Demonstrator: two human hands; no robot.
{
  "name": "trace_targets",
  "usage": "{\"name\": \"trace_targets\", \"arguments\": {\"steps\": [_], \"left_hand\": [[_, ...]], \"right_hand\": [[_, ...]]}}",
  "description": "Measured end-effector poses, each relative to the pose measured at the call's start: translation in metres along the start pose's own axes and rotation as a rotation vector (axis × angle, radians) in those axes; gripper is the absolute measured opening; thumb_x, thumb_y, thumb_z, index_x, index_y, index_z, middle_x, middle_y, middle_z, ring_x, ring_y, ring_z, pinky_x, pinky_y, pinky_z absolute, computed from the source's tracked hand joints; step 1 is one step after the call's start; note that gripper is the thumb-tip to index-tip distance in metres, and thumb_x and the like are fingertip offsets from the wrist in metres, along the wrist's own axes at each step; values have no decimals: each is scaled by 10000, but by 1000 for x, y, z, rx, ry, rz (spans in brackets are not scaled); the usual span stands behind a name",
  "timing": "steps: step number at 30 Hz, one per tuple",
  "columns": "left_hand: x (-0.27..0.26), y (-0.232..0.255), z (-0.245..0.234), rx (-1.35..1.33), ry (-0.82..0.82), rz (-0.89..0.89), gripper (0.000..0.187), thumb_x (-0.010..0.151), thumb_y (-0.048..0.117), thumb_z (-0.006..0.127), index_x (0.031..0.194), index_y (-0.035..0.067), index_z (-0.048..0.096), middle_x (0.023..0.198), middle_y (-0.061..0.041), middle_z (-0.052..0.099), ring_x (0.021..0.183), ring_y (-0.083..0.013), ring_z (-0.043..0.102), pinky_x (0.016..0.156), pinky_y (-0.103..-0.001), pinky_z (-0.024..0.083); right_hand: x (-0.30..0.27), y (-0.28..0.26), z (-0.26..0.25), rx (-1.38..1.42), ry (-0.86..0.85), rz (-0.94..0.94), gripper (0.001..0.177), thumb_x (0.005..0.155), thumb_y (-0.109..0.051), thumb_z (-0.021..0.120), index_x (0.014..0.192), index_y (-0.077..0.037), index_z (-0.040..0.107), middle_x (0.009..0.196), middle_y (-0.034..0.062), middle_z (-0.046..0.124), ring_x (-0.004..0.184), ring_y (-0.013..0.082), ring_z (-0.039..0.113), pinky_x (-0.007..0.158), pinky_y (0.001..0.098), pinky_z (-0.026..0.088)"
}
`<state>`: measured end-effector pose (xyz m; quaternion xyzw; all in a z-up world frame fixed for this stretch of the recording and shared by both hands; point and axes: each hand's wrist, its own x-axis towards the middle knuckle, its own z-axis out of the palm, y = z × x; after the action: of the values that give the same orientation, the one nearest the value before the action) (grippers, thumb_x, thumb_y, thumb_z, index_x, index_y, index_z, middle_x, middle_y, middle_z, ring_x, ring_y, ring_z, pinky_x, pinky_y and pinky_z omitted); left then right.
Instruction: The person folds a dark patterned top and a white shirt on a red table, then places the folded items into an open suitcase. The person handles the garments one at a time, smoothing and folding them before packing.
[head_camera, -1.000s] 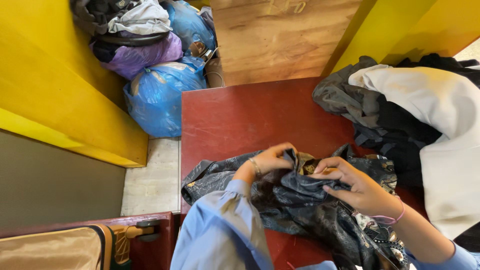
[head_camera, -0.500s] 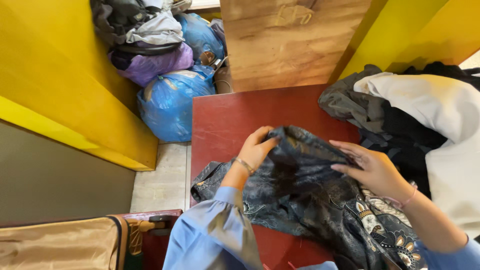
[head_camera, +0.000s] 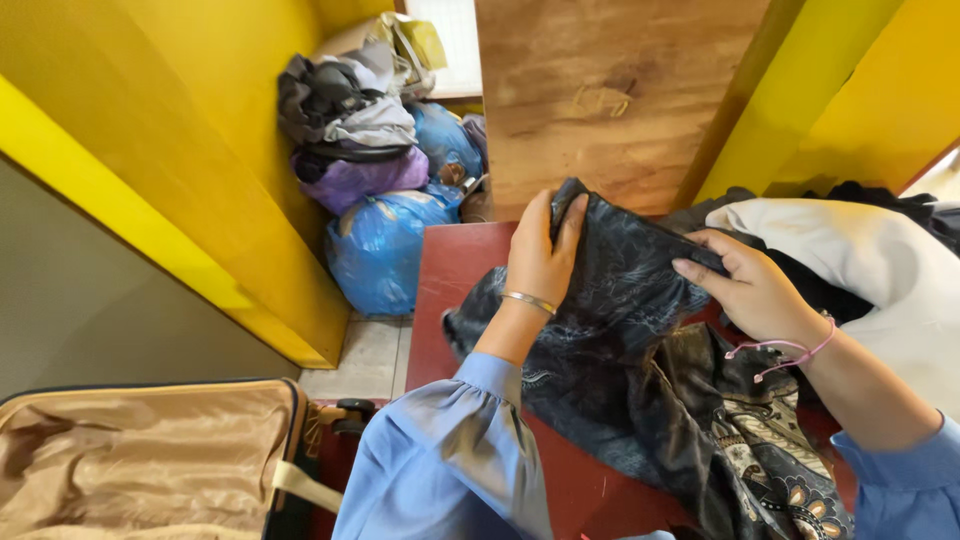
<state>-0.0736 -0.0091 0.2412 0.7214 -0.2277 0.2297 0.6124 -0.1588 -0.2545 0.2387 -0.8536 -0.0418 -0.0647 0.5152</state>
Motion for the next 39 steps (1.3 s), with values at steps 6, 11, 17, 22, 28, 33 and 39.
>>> {"name": "trace_targets", "arguments": {"steps": [6, 11, 17, 22, 28, 33, 39], "left_hand": [[-13, 72, -17, -9, 162, 221, 249, 1081, 243, 583, 1175, 12, 600, 1083, -203, 640, 1021, -415, 636, 879, -420, 530], [-23, 106, -24, 48, 155, 284, 228, 1057, 192, 586, 1232, 46, 586, 1138, -212, 633, 1056, -427, 620, 851, -435, 517], [-12, 73, -43, 167, -6, -110, 347, 1026, 358, 623, 1213, 69, 669, 1033, -257, 659, 966, -425, 652, 833, -442, 529], [-42, 70, -65, 73, -931, -278, 646, 887, 662, 597, 1226, 134, 749, 1181, -137, 806, 1135, -217, 708, 961, -318, 524], [-64, 98, -80, 275, -1051, -262, 453, 726, 448, 803, 1008, 95, 810, 893, -64, 804, 800, -173, 714, 812, -340, 553], [-64, 90, -108, 96, -996, -246, 353, 772, 341, 800, 979, 56, 790, 855, -70, 798, 780, -146, 684, 801, -324, 549], [-63, 74, -138, 117, -972, -244, 323, 795, 293, 777, 997, 42, 776, 871, -87, 797, 788, -166, 699, 807, -333, 551]], "right_hand": [[-30, -39, 4, 307, 54, -227, 364, 931, -21, 669, 1235, -85, 479, 1106, 22, 645, 1046, 78, 622, 898, 231, 512], [-67, -61, -2, 566, 99, -65, 299, 994, 9, 669, 1198, -105, 482, 1051, 17, 669, 936, 84, 597, 754, 218, 443], [-73, -78, 8, 314, 132, -158, 324, 976, 8, 658, 1246, -95, 511, 1077, 42, 685, 976, 86, 626, 866, 223, 507], [-77, -81, 31, 268, -26, -240, 397, 911, 33, 667, 1224, -78, 449, 1031, 70, 690, 984, 99, 664, 895, 236, 530], [-79, -77, 36, 282, -105, -228, 396, 906, 53, 688, 1193, -73, 446, 994, 55, 655, 969, 97, 648, 860, 245, 515], [-95, -64, 38, 170, -166, -67, 464, 809, -64, 782, 1185, -50, 511, 1012, 75, 714, 958, 119, 676, 853, 279, 550], [-129, -24, 93, -283, -292, -103, 969, 588, -305, 1028, 1317, -100, 424, 1074, 71, 741, 993, 148, 715, 931, 280, 545]]}}
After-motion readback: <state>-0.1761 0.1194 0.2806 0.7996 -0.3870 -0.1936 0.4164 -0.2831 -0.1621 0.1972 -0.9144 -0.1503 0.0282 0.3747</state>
